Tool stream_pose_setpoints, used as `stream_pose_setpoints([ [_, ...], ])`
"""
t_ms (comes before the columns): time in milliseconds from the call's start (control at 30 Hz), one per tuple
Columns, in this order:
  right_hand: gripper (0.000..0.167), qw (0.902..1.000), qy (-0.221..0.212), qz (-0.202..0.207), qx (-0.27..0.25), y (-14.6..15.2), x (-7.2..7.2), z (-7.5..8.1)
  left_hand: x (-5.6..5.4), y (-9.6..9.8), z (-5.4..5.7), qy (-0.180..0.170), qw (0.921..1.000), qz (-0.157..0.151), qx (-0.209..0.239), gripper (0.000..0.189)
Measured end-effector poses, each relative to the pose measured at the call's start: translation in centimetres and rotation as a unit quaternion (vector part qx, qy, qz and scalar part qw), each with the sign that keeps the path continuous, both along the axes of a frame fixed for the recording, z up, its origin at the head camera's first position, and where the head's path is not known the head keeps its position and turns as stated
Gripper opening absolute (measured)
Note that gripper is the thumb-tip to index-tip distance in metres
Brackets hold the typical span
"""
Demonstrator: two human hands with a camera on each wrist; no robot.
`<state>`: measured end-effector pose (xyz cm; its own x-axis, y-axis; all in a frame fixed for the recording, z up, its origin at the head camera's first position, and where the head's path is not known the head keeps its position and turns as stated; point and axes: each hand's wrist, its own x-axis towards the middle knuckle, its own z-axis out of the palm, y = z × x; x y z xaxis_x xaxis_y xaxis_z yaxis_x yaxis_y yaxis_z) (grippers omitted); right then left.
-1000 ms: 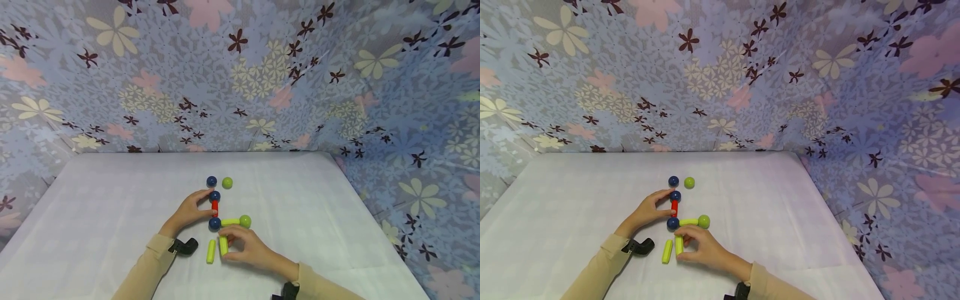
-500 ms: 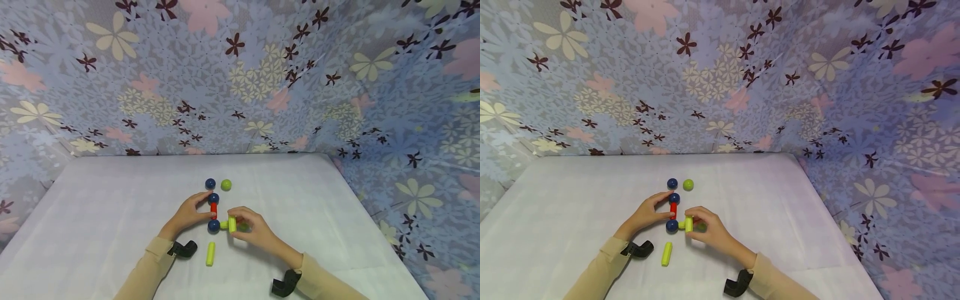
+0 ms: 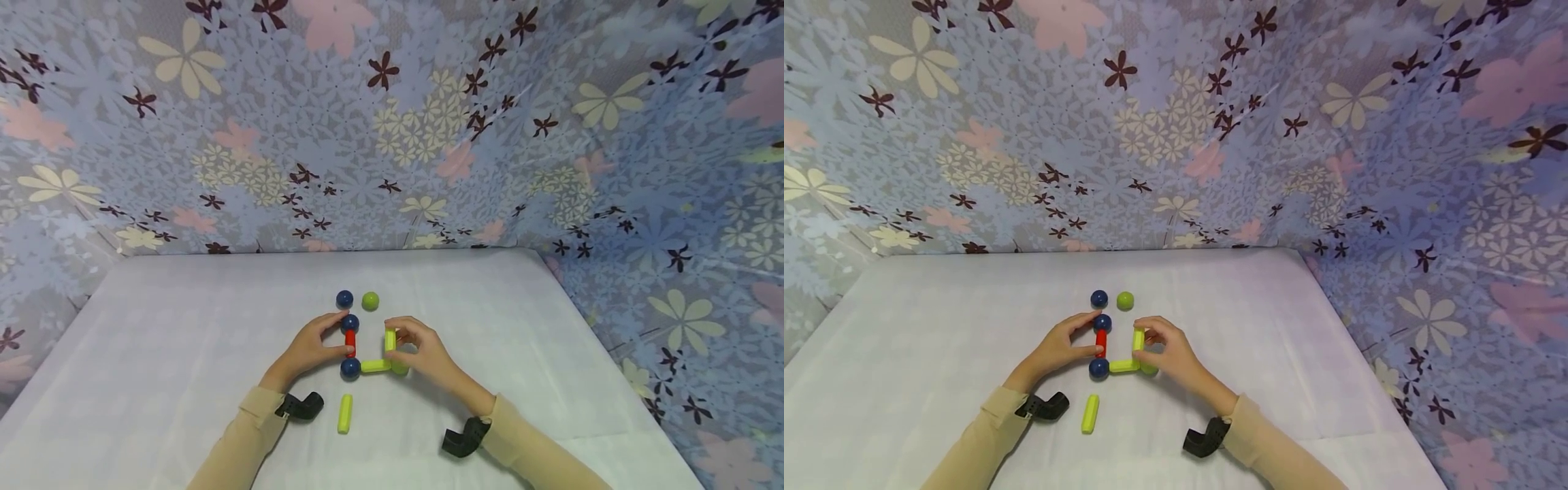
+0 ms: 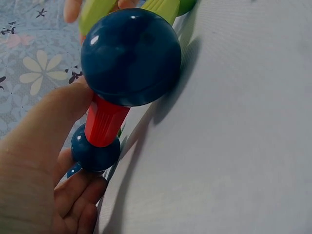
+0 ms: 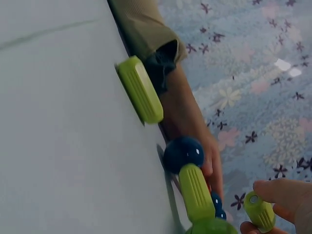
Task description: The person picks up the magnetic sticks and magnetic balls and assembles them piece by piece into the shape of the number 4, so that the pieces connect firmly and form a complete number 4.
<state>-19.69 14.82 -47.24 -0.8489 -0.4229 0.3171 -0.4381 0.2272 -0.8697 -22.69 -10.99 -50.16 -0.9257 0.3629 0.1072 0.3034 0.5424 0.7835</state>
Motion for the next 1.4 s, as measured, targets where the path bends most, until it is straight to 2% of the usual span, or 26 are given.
stream_pose_setpoints([
  [233, 0.049, 0.9993, -0.028, -0.026, -0.002, 0.7, -1.0, 0.0, -0.2, 0.0, 0.3, 0.006, 1.0000, 0.000, 0.002, 0.075],
  [367, 0.051, 0.9984, -0.049, -0.028, 0.004, 1.1, -1.3, -0.7, 0.1, 0.0, 0.1, -0.008, 1.0000, 0.004, 0.001, 0.076],
  [533, 0.051, 0.9967, -0.071, -0.038, 0.008, 1.5, -1.6, -1.5, 0.4, 0.0, -0.1, -0.008, 0.9999, 0.006, 0.006, 0.075],
  [867, 0.051, 0.9925, -0.120, -0.023, -0.011, 1.6, -1.9, -2.1, 0.3, -0.1, -0.1, -0.009, 0.9999, 0.004, 0.004, 0.075],
  [1100, 0.048, 0.9877, -0.155, -0.016, -0.013, 1.0, -0.7, 0.3, 0.4, -0.2, -0.1, -0.012, 0.9999, 0.004, 0.008, 0.075],
  [1333, 0.049, 0.9828, -0.182, -0.021, -0.019, 1.5, -2.3, -2.2, 0.2, -0.1, 0.0, -0.012, 0.9999, 0.004, 0.004, 0.075],
  [1400, 0.049, 0.9802, -0.194, -0.024, -0.031, 1.6, -2.6, -2.5, 0.2, 0.0, 0.1, -0.012, 0.9999, 0.004, 0.001, 0.076],
])
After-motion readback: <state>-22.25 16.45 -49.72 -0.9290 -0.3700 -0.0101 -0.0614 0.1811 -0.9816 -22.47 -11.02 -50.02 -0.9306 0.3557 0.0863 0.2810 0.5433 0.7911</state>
